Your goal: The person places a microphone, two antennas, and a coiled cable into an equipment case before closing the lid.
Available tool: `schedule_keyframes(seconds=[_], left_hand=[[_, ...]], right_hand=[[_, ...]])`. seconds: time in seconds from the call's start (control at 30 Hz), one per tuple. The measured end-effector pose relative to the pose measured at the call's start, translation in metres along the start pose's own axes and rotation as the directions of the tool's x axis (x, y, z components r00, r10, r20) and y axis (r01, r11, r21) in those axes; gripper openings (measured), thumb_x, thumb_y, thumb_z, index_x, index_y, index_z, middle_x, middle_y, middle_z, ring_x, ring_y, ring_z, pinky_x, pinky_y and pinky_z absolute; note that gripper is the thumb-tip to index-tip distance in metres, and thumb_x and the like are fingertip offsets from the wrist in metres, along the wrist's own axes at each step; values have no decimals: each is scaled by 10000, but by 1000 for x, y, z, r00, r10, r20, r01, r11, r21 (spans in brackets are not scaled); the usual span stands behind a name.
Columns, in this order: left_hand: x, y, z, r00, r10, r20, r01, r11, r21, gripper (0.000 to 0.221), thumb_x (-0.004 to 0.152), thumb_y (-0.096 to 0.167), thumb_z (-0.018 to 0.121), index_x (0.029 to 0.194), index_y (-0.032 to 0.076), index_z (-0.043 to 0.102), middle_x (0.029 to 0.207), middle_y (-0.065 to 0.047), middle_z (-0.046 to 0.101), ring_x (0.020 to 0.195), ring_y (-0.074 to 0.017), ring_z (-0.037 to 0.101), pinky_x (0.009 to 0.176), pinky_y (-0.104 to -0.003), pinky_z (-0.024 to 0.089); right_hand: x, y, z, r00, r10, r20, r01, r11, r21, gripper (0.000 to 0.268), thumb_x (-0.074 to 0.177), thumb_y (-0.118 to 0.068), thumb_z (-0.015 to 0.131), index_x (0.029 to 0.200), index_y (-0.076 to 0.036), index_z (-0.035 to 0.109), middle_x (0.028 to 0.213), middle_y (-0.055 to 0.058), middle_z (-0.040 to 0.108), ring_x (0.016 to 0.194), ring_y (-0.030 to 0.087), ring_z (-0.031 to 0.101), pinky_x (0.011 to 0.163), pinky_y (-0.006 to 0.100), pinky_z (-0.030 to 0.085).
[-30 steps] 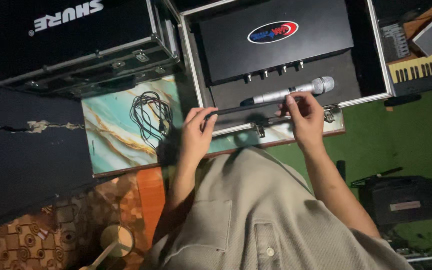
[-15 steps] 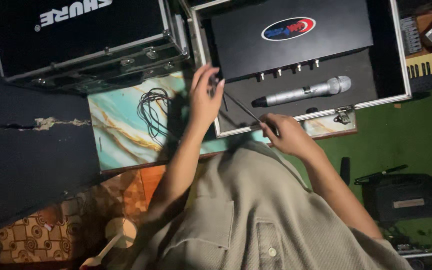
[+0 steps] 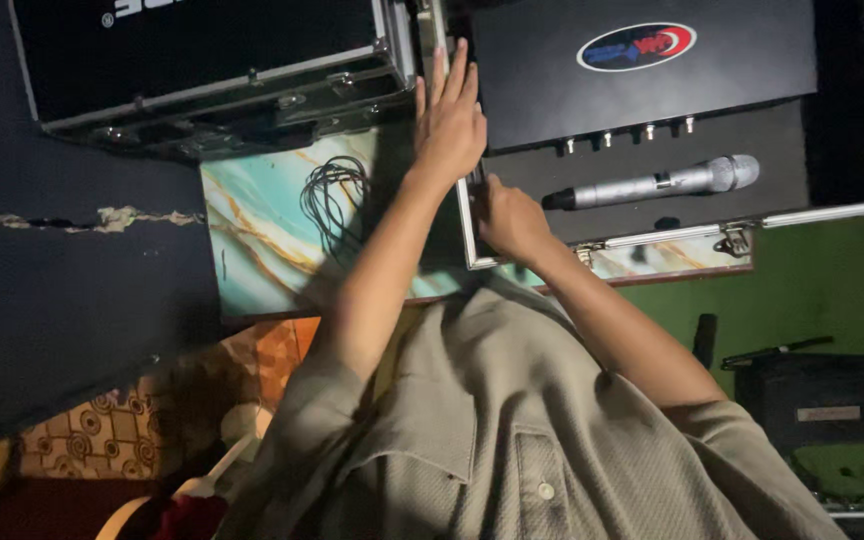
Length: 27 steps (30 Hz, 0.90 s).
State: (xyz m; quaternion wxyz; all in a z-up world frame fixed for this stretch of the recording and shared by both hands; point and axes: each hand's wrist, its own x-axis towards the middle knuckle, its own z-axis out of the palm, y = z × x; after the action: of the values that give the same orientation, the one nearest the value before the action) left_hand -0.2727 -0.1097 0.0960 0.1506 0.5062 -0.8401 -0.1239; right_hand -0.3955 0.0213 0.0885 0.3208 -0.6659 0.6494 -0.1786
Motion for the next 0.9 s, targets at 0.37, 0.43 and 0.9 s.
schedule_keyframes(seconds=[0.37, 0.43, 0.9], left_hand=[[0, -2, 10, 999, 0, -33, 3, 993, 114, 585, 901, 114, 565, 1454, -73, 529, 1702, -122, 143, 1581, -389, 106, 1272, -590, 159], [2, -1, 12, 999, -5, -35, 10, 990, 137, 566, 901, 109, 562, 1436, -77, 549, 1705, -123, 147, 1584, -386, 107, 1278, -583, 156], [-20, 19, -9, 990, 46, -130, -28, 990, 136, 495, 1032, 268, 570, 1458, 16, 569, 1667, -173, 225, 1565, -392, 136, 1249, -616, 139]], right_hand=[[7, -11, -7, 1000, 15, -18, -13, 996, 86, 510, 837, -181, 727, 1193, 96, 488, 854, 365, 670, 849, 537, 660, 783, 576, 529], [6, -11, -7, 1000, -15, -13, 16, 996, 84, 553, 845, -187, 763, 1234, 103, 500, 865, 373, 668, 845, 543, 654, 782, 583, 519], [-25, -13, -42, 953, -155, -262, 187, 977, 102, 300, 934, -140, 716, 1147, 29, 590, 993, 270, 679, 884, 464, 661, 761, 514, 526]])
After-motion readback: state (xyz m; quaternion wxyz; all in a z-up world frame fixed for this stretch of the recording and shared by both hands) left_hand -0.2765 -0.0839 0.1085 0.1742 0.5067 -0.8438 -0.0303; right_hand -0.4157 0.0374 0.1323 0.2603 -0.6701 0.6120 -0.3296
